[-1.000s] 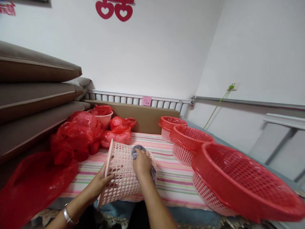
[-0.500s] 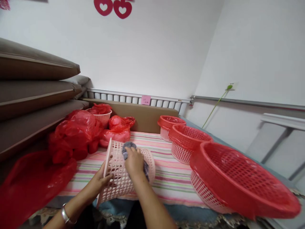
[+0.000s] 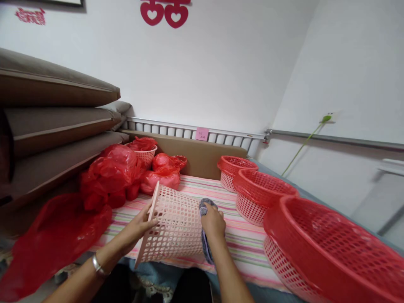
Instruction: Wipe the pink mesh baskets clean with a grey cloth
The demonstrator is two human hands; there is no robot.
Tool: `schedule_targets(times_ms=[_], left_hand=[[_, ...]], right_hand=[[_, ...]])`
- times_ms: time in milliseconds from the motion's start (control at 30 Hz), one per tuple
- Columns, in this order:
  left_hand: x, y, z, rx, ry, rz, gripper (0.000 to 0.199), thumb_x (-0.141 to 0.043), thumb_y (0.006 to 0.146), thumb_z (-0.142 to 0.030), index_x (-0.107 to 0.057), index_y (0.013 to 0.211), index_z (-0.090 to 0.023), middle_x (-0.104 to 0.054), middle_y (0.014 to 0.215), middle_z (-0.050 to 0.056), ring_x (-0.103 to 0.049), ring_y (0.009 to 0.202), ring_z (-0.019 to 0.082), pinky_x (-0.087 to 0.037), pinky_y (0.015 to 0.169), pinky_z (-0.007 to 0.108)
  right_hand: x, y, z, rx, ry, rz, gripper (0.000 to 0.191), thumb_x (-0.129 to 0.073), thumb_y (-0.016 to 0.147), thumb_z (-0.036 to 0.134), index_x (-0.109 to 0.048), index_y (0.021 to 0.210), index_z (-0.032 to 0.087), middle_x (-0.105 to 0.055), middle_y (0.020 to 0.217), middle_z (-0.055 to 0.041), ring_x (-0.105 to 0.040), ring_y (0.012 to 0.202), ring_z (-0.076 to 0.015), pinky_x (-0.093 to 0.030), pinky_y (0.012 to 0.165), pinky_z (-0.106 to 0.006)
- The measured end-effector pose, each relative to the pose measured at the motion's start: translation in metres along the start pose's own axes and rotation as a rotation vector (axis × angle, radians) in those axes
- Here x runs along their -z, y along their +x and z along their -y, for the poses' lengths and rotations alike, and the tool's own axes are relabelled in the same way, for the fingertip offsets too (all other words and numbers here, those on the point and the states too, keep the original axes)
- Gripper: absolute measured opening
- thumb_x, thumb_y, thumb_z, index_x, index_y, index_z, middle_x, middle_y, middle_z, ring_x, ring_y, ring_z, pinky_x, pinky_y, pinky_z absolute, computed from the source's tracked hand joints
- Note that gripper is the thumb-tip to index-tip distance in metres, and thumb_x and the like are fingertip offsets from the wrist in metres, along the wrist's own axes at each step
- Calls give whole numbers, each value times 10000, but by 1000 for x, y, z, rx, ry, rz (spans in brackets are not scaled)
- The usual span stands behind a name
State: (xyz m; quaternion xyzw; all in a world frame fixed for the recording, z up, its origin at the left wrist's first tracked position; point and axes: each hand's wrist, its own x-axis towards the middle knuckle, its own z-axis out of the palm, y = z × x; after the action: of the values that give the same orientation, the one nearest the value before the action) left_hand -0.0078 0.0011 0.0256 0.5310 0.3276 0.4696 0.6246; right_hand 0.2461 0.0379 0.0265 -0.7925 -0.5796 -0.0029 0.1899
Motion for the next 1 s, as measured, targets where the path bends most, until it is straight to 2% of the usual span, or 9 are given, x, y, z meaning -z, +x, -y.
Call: schedule_targets(times_ms=[100, 233, 467, 567, 633, 700, 767, 867, 1000], left_hand=[[-4, 9, -15, -49, -33, 3, 642, -605, 730, -206, -341, 1314, -241, -569, 1093, 79, -594, 877, 191, -487, 665, 286], [-9, 13, -4, -55, -13, -66, 612, -533, 712, -142, -350, 1289, -234, -556, 971, 36, -576, 740, 138, -481, 608, 262], [-7, 12, 18, -54, 24, -85, 653, -552, 729, -192, -290, 1326, -233, -560, 978, 33, -589, 732, 151, -496, 646, 298], [-2, 16, 20, -168, 67, -91, 699, -606, 715, -205, -309, 1347, -210, -568, 1173, 78, -572, 1013, 220, -465, 861, 339], [1, 18, 23, -257, 95, -97, 706, -636, 703, -201, -338, 1343, -190, -500, 1323, 90, -451, 1227, 246, -358, 1020, 332], [2, 18, 25, -281, 110, -73, 711, -643, 721, -229, -327, 1356, -184, -449, 1387, 97, -393, 1291, 254, -315, 1059, 330], [1, 16, 26, -221, 103, -34, 724, -615, 757, -283, -265, 1384, -188, -486, 1338, 119, -490, 1195, 266, -415, 959, 356], [-3, 11, 24, -82, 81, -32, 747, -575, 760, -288, -189, 1394, -196, -565, 1158, 117, -609, 903, 225, -493, 740, 339], [-5, 6, 23, -47, 96, -51, 745, -558, 747, -252, -183, 1389, -215, -569, 1080, 87, -599, 797, 166, -485, 704, 301]], right_hand=[[2, -2, 0, 20, -4, -8, 577, -366, 766, 110, -523, 1297, 273, -580, 1254, -46, -542, 1059, -268, -440, 793, -343], [2, -7, 10, 34, -11, -21, 544, -362, 780, 113, -550, 1274, 242, -603, 1216, -81, -554, 1030, -290, -445, 773, -368], [6, -40, 91, 327, 117, -82, 534, -421, 756, 106, -561, 1247, 266, -617, 1202, -13, -488, 1118, -235, -387, 919, -323], [14, -60, 127, 490, 248, -95, 543, -458, 722, 106, -571, 1229, 266, -628, 1168, -19, -492, 1074, -242, -389, 911, -335], [17, -68, 137, 535, 277, -99, 545, -467, 719, 108, -568, 1231, 265, -629, 1157, -23, -480, 1084, -245, -379, 921, -342], [16, -70, 134, 544, 271, -105, 551, -464, 726, 109, -557, 1243, 275, -615, 1184, -21, -466, 1106, -245, -377, 920, -345], [13, -67, 120, 538, 249, -113, 570, -457, 726, 98, -546, 1254, 291, -590, 1233, -7, -457, 1129, -236, -374, 925, -341], [3, -54, 84, 464, 183, -119, 603, -435, 711, 61, -545, 1264, 274, -583, 1251, -1, -463, 1137, -221, -362, 950, -327], [-7, -31, 28, 258, 61, -123, 575, -408, 735, 62, -558, 1261, 242, -596, 1241, -15, -493, 1111, -227, -380, 924, -314]])
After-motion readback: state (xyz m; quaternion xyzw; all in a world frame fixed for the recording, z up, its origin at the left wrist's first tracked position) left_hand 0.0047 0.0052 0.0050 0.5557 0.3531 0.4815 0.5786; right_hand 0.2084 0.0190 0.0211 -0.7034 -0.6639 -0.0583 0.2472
